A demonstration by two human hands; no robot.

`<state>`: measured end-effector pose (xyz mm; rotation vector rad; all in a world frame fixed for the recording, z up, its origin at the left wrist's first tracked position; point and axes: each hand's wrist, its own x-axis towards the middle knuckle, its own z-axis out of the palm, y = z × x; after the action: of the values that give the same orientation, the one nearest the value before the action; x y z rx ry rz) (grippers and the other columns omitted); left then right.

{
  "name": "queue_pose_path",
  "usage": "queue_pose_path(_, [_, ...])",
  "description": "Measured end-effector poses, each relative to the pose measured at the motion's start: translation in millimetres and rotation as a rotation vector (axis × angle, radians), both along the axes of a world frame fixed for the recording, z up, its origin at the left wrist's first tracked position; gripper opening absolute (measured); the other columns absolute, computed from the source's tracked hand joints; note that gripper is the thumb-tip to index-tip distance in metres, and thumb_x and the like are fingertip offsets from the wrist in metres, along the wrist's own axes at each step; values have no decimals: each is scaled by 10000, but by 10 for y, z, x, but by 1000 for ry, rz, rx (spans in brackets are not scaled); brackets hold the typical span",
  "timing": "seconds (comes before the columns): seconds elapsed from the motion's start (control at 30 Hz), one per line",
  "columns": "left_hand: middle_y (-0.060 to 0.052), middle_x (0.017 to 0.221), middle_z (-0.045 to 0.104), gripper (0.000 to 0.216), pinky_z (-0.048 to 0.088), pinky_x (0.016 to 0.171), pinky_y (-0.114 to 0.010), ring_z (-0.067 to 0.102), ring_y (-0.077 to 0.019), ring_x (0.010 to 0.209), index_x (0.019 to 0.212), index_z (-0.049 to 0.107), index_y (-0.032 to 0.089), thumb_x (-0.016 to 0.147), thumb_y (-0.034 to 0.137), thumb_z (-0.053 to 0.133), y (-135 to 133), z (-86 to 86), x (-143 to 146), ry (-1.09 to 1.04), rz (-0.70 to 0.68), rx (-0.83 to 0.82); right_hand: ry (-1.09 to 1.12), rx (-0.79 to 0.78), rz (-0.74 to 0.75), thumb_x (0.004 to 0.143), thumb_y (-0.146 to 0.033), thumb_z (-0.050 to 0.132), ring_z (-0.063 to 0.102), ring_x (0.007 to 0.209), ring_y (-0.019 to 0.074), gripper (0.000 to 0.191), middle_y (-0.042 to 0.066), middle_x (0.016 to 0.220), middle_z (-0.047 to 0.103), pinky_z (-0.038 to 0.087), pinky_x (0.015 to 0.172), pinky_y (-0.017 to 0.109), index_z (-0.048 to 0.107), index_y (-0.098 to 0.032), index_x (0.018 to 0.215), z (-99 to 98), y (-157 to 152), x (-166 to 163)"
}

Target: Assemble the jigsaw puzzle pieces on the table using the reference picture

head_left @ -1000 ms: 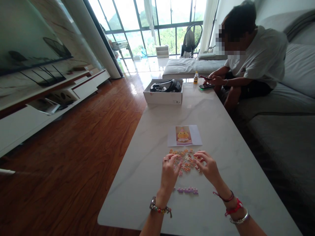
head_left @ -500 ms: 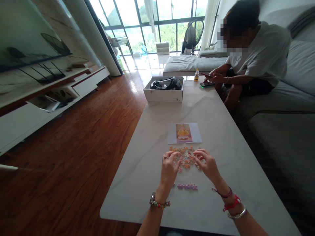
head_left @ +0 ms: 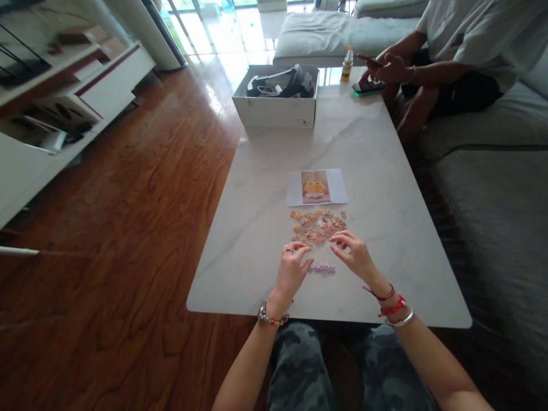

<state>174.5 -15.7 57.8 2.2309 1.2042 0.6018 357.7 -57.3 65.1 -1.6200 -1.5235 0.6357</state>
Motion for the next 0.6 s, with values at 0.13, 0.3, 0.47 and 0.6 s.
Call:
queue_pose_path(0.13, [-41,930,483,209,412,820,-337,437,-170,904,902,575,217,695,201,585,-206,-112,-71,59,-58,-36,-48,-76,82,735,-232,531,536,696,126,161,49,873,554,459,575,241,586,-193,881,-111,-188,-32])
queue_pose_path(0.3, [-43,942,473,246,414,816,-340,419,-176,909,904,571,220,666,176,611,-298,-180,-23,107,-78,-39,-122,-134,112,727,-230,547,539,775,151,208,51,895,538,463,683,285,560,-198,932,-192,-334,-100])
queue_pose_path(0.47, [-41,941,469,232,410,814,-341,418,-174,908,878,568,218,658,160,615,-291,-213,44,158,-76,-41,-217,-132,149,717,-189,545,520,866,180,217,60,908,523,448,759,320,547,-197,934,-265,-354,-213])
queue_pose_path(0.6, [-37,939,464,175,411,801,-337,418,-171,904,823,566,215,663,158,608,-263,-222,68,184,-63,-48,-291,-147,165,710,-173,548,508,871,190,202,68,905,520,444,752,335,552,-190,912,-317,-303,-272])
